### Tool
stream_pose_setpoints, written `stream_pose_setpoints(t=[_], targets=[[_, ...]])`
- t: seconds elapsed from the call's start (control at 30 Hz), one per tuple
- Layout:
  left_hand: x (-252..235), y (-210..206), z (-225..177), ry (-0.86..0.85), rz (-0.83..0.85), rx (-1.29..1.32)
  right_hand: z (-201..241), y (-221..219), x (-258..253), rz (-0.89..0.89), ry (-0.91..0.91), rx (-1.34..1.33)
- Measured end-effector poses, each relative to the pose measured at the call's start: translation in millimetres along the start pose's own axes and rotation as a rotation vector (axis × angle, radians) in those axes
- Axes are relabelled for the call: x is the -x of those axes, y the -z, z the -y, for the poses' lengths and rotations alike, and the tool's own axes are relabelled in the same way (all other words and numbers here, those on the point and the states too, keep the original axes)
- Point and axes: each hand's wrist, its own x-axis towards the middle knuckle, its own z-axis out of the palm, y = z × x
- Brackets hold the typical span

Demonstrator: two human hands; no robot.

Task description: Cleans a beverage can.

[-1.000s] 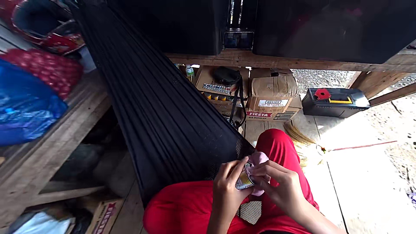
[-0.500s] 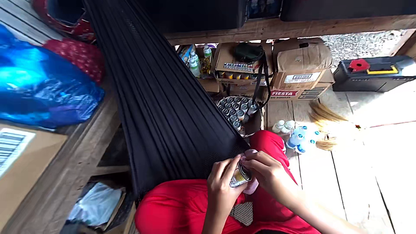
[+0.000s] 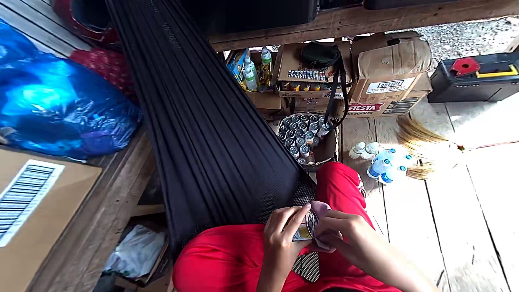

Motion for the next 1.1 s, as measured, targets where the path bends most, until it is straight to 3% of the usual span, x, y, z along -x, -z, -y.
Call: stream_pose_setpoints(t=[0.1, 0.17, 0.37, 0.57, 0.8, 0.87, 1.03, 1.1], targets=[[-15, -33, -17, 0.018, -0.032, 0.072, -18, 39, -3, 0.043, 0.019, -0.134], [-30, -58, -27, 0.022, -0.072, 0.071, -29, 61, -8, -0.02, 0.014, -0.116], [-77, -128, -58, 0.023, -0.133, 0.03, -56, 120, -18, -0.229, 0.016, 0.216], [-101, -165, -79, 0.001, -0.171, 0.083, -64, 162, -19, -0.241, 0.03, 0.447], [-76, -140, -64, -0.018, -0.199, 0.024, -62, 133, -18, -0.168, -0.023, 0.525], [-60, -120, -53, 0.023, -0.184, 0.063, -60, 119, -12, -0.12, -0.035, 0.35], [-26, -62, -35, 0.054, -0.162, 0.159, -46, 66, 4, -0.136, -0.123, -0.439], [-15, -40, -30, 0.046, -0.148, 0.129, -29, 40, 10, -0.141, -0.048, -0.517]])
